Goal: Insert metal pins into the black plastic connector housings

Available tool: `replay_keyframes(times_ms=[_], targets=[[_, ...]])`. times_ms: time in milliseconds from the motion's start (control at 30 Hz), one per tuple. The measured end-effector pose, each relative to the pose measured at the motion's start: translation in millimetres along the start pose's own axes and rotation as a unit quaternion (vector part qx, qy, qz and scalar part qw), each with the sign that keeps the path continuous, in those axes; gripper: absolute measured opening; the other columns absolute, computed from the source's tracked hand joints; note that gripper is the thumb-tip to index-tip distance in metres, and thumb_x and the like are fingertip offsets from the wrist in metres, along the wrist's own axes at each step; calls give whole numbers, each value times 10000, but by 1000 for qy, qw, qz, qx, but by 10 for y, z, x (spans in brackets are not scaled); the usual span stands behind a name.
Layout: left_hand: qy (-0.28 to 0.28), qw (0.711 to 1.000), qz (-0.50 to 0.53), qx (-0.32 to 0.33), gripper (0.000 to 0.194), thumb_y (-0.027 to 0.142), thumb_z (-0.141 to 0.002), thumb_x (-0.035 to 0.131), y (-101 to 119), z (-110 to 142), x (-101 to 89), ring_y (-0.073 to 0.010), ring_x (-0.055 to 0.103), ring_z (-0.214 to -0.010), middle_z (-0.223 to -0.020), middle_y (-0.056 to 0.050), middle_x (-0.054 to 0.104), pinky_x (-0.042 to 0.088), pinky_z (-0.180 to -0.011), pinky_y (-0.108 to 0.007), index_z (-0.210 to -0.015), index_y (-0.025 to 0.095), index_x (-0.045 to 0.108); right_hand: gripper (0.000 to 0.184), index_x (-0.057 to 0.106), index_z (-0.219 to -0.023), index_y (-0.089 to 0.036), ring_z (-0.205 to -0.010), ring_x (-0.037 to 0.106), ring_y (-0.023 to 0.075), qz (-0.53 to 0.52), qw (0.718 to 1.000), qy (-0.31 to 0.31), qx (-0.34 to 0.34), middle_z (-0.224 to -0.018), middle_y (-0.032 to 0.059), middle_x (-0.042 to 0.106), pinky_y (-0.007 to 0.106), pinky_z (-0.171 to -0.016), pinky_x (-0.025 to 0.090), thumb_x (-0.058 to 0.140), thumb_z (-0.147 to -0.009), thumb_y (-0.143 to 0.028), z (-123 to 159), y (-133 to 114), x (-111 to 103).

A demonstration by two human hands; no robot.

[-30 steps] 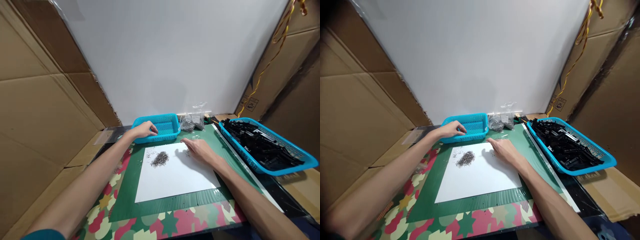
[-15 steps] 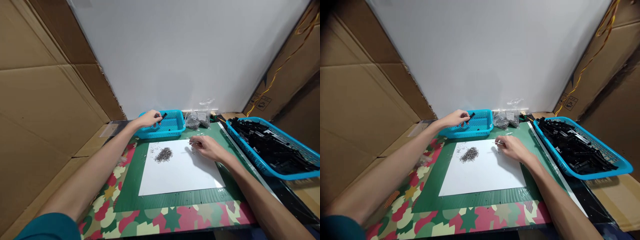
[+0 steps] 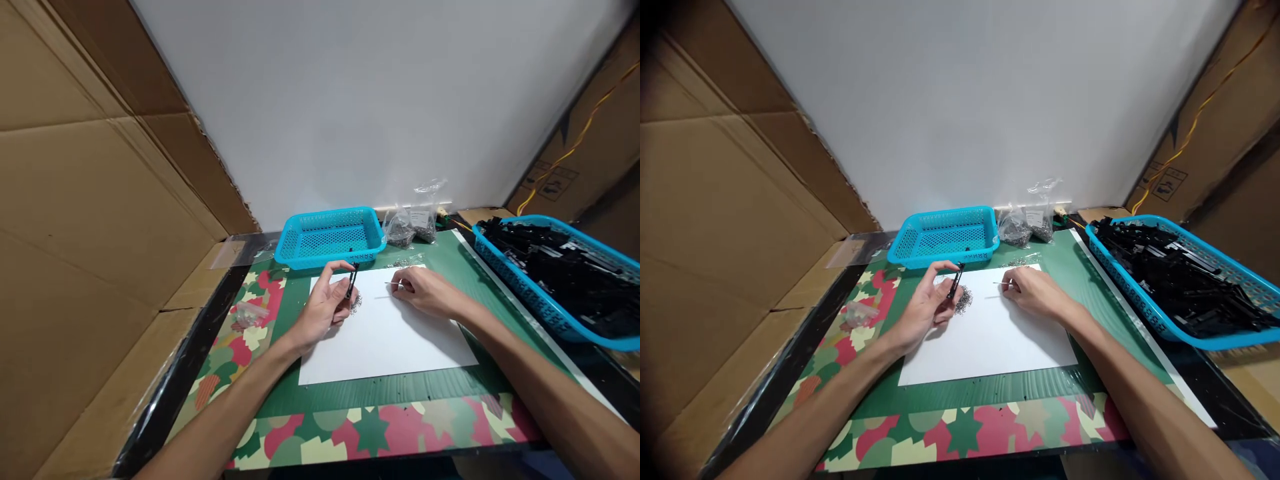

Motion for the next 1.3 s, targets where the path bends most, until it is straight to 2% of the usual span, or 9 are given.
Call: replay_keyframes(times_ms=[100, 167, 300, 433, 700, 867, 967, 1100, 1300], targets=[[-1, 1000, 24, 15, 318, 549, -1010, 590, -100, 25, 33, -15, 272, -457, -849, 60, 495, 160, -405, -141, -1148, 290, 467, 112, 664, -963, -204, -642, 449, 144, -46, 998, -5, -31, -718, -6, 579, 277, -609, 279, 568, -945, -258, 45, -104, 5], [-10, 999, 36, 2, 308, 537, -1002, 608, -168, 63, 69, -15, 256, -460, -846, 63, 464, 149, -395, -145, -1088, 270, 481, 125, 626, -973, -202, -620, 387, 133, -137, 989, -19, -57, -680, -35, 492, 274, -596, 259, 556, -984, -304, 88, -221, 16], [-25, 998, 41, -48, 303, 520, -996, 627, -269, 180, 178, -32, 225, -481, -763, 74, 375, 124, -402, -158, -1046, 244, 512, 251, 602, -955, -209, -612, 301, 120, -362, 929, -31, -66, -676, -57, 395, 273, -570, 222, 625, -991, -457, 157, -429, 42], [-38, 998, 15, -38, 323, 525, -996, 627, -227, 246, 304, -52, 272, -499, -688, 77, 336, 181, -429, -177, -1064, 214, 574, 278, 610, -931, -215, -597, 267, 111, -486, 871, -21, -67, -678, -58, 402, 277, -561, 202, 719, -940, -470, 187, -567, 126], [4, 1000, -9, 27, 317, 496, -966, 676, -98, 266, 311, -72, 337, -509, -666, 68, 426, 286, -499, -226, -1075, 205, 615, 291, 620, -890, -215, -550, 194, 94, -603, 796, -52, -24, -604, -88, 297, 268, -516, 154, 792, -886, -449, 204, -654, 363], [41, 997, -33, 47, 295, 480, -962, 674, -83, 260, 244, -91, 396, -580, -713, 46, 476, 352, -576, -235, -1035, 198, 631, 307, 613, -888, -206, -539, 169, 83, -634, 771, -57, 8, -599, -94, 279, 264, -501, 119, 800, -878, -449, 218, -671, 484], [62, 995, -53, 55, 279, 469, -972, 654, -80, 258, 197, -107, 436, -628, -730, 32, 499, 374, -613, -240, -992, 192, 630, 320, 607, -898, -208, -532, 158, 82, -632, 772, -53, 21, -591, -102, 260, 264, -498, 129, 801, -872, -461, 221, -673, 519], [74, 989, -95, 81, 278, 448, -1002, 607, 25, 282, 173, -142, 516, -759, -810, -3, 566, 413, -712, -259, -906, 187, 612, 322, 628, -927, -207, -533, 160, 85, -598, 800, -29, 24, -591, -102, 261, 267, -498, 139, 795, -872, -477, 206, -607, 486], [76, 972, -201, 94, 255, 410, -1024, 564, 116, 313, 146, -165, 519, -785, -816, -1, 565, 395, -729, -279, -891, 195, 601, 280, 713, -983, -202, -561, 256, 104, -442, 896, 21, -20, -630, -66, 325, 276, -516, 204, 733, -931, -476, 203, -502, 296]])
Point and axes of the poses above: each hand's wrist, its own z-axis away from the middle knuckle, its own x-axis out of the palm, y = z × x, the point moved 10 cm from there along -z, towards the middle knuckle
